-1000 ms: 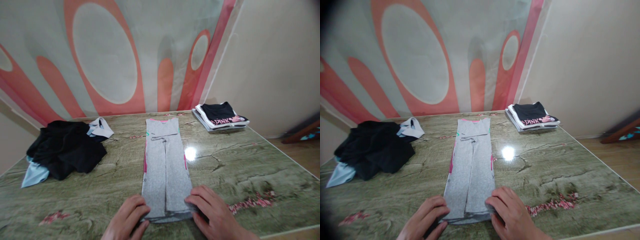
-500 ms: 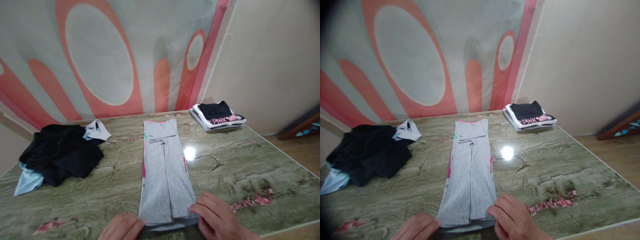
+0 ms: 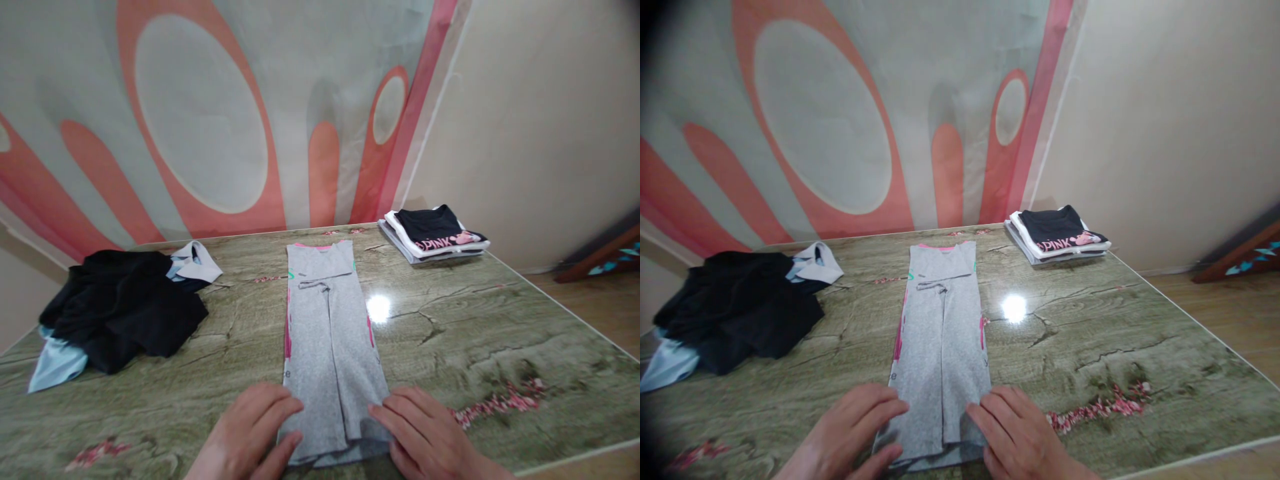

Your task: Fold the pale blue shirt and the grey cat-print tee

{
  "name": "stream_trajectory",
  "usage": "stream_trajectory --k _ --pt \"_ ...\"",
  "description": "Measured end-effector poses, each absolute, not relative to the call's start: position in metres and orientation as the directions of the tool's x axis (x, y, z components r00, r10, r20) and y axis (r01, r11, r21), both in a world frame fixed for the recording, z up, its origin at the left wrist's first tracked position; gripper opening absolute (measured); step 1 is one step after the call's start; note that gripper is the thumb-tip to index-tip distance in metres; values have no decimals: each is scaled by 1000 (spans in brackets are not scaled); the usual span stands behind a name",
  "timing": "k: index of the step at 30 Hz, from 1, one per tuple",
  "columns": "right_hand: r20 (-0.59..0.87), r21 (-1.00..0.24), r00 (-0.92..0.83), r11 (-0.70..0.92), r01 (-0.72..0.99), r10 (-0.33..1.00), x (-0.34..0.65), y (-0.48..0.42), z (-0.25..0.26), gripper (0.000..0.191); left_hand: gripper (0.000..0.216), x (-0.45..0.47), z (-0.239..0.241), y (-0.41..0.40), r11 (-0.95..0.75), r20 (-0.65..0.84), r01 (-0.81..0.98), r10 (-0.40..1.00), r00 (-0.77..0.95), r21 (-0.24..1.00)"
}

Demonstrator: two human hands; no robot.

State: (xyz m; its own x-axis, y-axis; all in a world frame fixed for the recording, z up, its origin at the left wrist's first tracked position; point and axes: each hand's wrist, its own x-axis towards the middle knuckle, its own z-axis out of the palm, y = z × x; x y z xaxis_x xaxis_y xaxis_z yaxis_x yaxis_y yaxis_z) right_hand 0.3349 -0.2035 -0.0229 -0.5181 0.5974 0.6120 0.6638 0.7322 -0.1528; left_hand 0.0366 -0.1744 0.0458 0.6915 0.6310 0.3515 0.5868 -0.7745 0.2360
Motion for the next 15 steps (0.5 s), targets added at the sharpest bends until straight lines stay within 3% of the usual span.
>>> stream_trajectory --k 4,10,15 --pt "612 -159 -495 709 686 617 330 -202 -20 35 21 58 35 -168 -843 276 496 537 797 210" --pt "602 -240 -516 754 611 609 323 -197 -22 30 22 66 -8 -166 -868 354 435 496 793 241" --pt "569 -339 -546 780 526 615 324 -200 -14 15 26 58 -3 -170 -882 375 381 465 802 277"
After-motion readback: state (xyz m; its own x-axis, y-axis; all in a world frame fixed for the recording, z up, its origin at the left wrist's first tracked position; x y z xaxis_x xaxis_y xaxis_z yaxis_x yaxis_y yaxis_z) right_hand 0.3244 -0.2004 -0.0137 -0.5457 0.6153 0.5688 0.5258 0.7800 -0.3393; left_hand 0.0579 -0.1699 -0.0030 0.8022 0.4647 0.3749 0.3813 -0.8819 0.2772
